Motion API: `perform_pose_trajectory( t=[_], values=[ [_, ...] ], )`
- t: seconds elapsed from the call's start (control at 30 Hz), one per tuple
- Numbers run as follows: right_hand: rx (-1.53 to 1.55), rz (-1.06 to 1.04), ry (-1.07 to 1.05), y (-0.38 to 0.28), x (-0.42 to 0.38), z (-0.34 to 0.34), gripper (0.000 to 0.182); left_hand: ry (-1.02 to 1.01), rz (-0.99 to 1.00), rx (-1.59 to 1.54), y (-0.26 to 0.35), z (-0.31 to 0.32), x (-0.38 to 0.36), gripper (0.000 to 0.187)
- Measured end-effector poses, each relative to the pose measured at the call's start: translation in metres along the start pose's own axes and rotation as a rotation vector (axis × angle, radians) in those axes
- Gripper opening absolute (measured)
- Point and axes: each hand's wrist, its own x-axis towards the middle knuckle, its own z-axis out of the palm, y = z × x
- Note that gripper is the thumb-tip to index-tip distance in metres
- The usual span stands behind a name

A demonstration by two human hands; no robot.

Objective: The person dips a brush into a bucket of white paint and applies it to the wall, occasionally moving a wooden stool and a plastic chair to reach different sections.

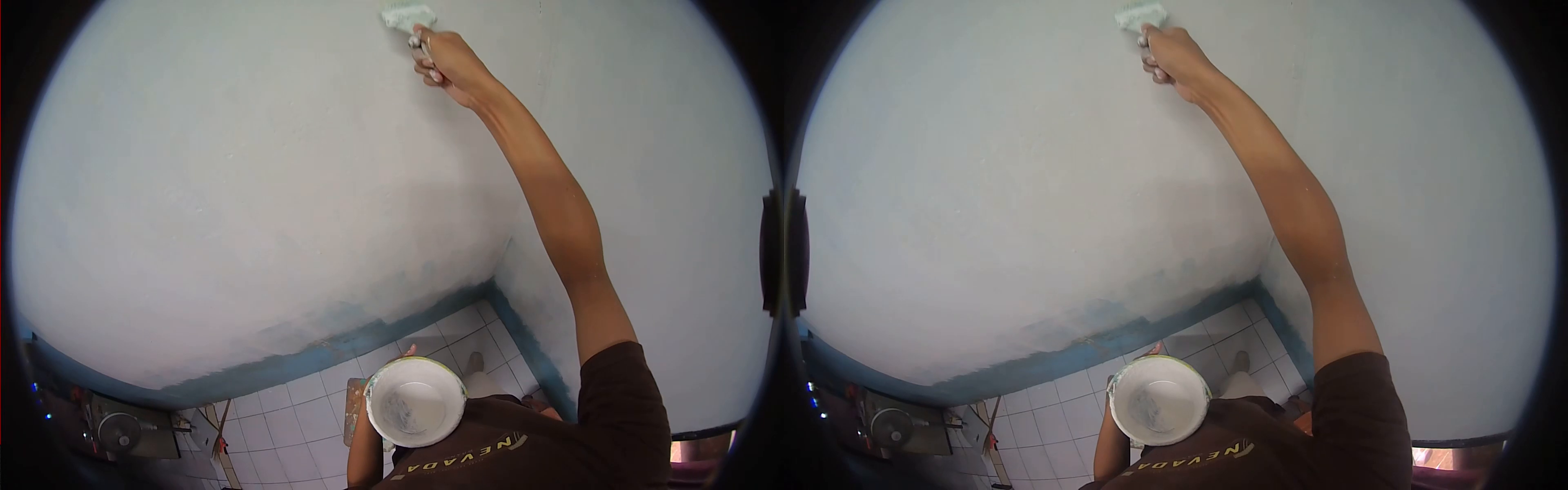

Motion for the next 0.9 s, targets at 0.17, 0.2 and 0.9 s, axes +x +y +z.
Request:
perform_pose_trajectory(
  t=[0.17,0.2,0.9],
  values=[
    [-0.209,0.059,0.15,0.118,-0.01,-0.004,0.044,-0.007,0.066,-0.058,-0.007,-0.008,0.009,0.052],
    [-0.296,0.089,0.184,0.167,-0.024,-0.009,0.048,-0.061,0.087,-0.104,-0.009,-0.01,0.009,0.051],
    [-0.138,-0.001,0.216,0.032,-0.018,-0.03,0.04,0.077,0.167,-0.081,-0.009,0.007,0.002,0.046]
  ],
)
